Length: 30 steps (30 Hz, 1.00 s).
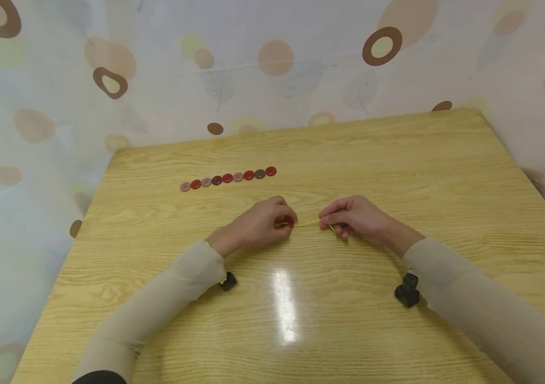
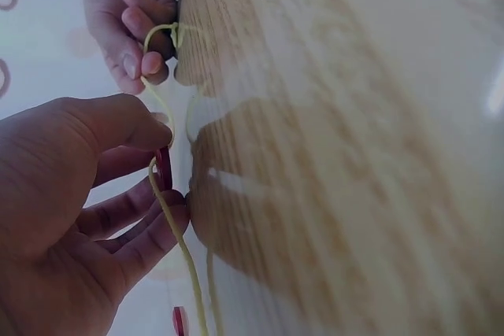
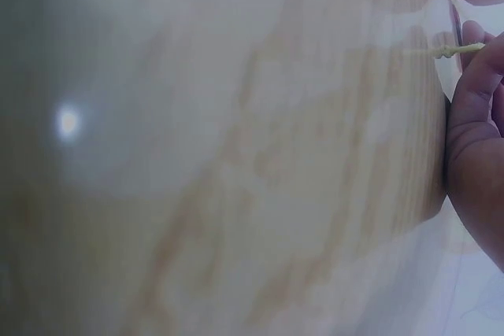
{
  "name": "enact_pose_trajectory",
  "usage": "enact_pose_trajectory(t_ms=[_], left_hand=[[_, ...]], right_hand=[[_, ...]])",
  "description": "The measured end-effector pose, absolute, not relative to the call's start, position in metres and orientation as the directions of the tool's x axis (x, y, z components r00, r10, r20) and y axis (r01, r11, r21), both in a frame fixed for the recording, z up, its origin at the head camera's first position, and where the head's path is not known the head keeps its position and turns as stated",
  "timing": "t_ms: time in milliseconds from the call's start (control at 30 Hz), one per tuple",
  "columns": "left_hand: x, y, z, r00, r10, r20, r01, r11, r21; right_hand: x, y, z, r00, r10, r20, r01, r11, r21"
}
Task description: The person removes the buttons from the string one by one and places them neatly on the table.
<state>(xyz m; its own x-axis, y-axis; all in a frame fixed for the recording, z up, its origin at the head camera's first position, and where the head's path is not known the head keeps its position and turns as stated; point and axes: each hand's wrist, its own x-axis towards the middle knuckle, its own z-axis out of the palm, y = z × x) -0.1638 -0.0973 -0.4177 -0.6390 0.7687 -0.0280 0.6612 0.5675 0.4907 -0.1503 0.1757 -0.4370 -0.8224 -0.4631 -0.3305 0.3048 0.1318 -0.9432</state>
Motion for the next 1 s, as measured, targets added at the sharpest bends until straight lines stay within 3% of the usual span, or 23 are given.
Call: enact_pose_trajectory(t_ms=[500, 1000], left_hand=[[-0.160, -0.102, -0.421, -0.683, 0.730, 0.029, 0.587, 0.525, 0.616], [-0.160, -0.111, -0.434, -0.786, 0.616, 0.046, 0.381, 0.424, 0.822]], right_hand=[[-0.150, 0.176, -0.437, -0.824, -0.457, -0.336, 0.308, 0.137, -0.942], [-0.151, 0.175, -0.435, -0.826, -0.448, -0.344, 0.301, 0.167, -0.939]])
